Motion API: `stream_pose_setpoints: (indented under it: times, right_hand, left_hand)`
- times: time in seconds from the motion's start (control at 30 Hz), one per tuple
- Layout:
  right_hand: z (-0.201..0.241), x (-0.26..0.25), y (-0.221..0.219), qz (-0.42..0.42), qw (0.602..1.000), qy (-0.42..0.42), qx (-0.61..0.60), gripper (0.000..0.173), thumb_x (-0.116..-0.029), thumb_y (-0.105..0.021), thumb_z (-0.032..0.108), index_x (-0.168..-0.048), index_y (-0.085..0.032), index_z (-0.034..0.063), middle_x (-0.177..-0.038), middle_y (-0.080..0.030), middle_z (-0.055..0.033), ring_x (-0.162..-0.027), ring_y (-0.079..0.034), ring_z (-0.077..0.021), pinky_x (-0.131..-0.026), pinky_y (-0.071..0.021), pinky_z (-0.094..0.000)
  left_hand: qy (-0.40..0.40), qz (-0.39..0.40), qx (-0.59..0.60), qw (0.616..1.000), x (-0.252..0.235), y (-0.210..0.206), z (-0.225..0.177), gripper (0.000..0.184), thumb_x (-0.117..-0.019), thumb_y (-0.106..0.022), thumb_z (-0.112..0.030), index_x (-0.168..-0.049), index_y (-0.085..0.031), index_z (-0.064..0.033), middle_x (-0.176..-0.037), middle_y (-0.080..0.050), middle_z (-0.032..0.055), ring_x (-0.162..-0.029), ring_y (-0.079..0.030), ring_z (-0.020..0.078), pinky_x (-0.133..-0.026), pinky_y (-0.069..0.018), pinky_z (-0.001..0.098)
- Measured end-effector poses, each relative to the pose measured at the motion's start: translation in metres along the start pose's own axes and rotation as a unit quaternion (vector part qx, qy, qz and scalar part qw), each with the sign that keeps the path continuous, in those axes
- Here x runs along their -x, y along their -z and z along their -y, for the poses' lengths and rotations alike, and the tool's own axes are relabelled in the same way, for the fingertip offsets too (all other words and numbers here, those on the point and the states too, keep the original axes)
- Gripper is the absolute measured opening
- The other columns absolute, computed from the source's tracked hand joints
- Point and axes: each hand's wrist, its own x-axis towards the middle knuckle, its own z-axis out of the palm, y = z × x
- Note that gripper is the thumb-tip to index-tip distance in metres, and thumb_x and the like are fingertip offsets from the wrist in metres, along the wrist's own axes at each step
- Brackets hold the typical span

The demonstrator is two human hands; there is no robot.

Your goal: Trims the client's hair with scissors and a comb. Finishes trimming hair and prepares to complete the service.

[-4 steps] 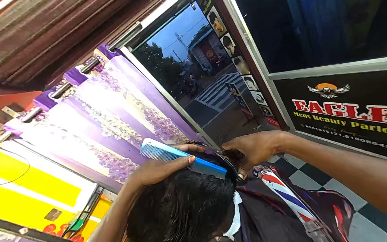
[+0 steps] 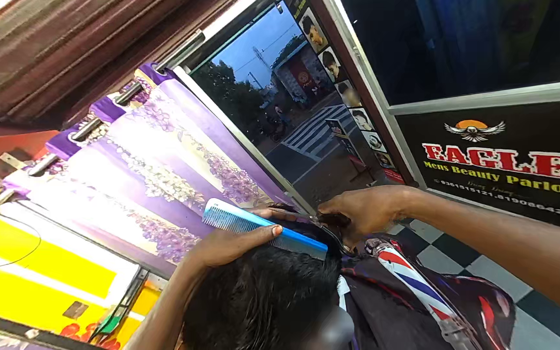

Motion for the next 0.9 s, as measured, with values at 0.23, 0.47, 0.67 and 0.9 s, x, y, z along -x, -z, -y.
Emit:
stream_pose_setpoints:
  times: [0.23, 0.47, 0.67, 0.9]
  right_hand:
    - [0.001, 0.007, 0.003, -0.028, 0.998, -0.002, 0.051, 0.024, -0.0902, -0.069, -0.006, -0.112, -0.064, 0.0020, -0.093, -0.070, -0.0072, -0.081, -0.067, -0.0160, -0.074, -0.0548, -0.0358]
    - [-0.016, 0.011, -0.020, -0.110, 0.987, -0.027, -0.116, 0.026, -0.0875, -0.074, -0.006, -0.110, -0.064, 0.0005, -0.094, -0.070, -0.0090, -0.081, -0.070, -0.0165, -0.076, -0.0595, -0.0336]
    - [-0.041, 0.033, -0.051, -0.310, 0.861, -0.015, -0.403, 0.026, -0.0915, -0.059, -0.014, -0.110, -0.057, 0.0047, -0.104, -0.071, -0.0069, -0.097, -0.070, -0.0172, -0.086, -0.0588, -0.0325]
    - [-0.041, 0.040, 0.010, -0.245, 0.865, 0.140, -0.415, 0.020, -0.0986, -0.054, 0.022, -0.115, -0.062, 0.0132, -0.103, -0.071, -0.0033, -0.096, -0.068, -0.0135, -0.083, -0.0567, -0.0289]
  left_hand:
    - [-0.021, 0.018, 0.006, 1.000, -0.001, -0.001, 0.001, 0.031, -0.1002, -0.061, -0.034, -0.122, -0.074, -0.0150, -0.123, -0.072, 0.0012, -0.111, -0.067, 0.0136, -0.097, -0.0554, 0.0304]
    - [-0.034, 0.047, -0.040, 0.998, -0.002, 0.003, 0.001, 0.046, -0.1045, -0.049, -0.048, -0.130, -0.070, -0.0167, -0.133, -0.067, -0.0015, -0.124, -0.062, 0.0146, -0.107, -0.0503, 0.0339]
    - [-0.137, -0.202, 0.171, 0.954, 0.011, 0.020, -0.037, 0.088, -0.1030, -0.003, -0.063, -0.136, -0.060, -0.0048, -0.141, -0.062, 0.0099, -0.126, -0.061, 0.0225, -0.107, -0.0501, 0.0358]
    - [-0.138, -0.414, 0.134, 0.890, 0.047, -0.053, -0.095, 0.080, -0.1058, 0.004, -0.053, -0.139, -0.052, -0.0063, -0.146, -0.055, 0.0134, -0.133, -0.056, 0.0318, -0.111, -0.0477, 0.0426]
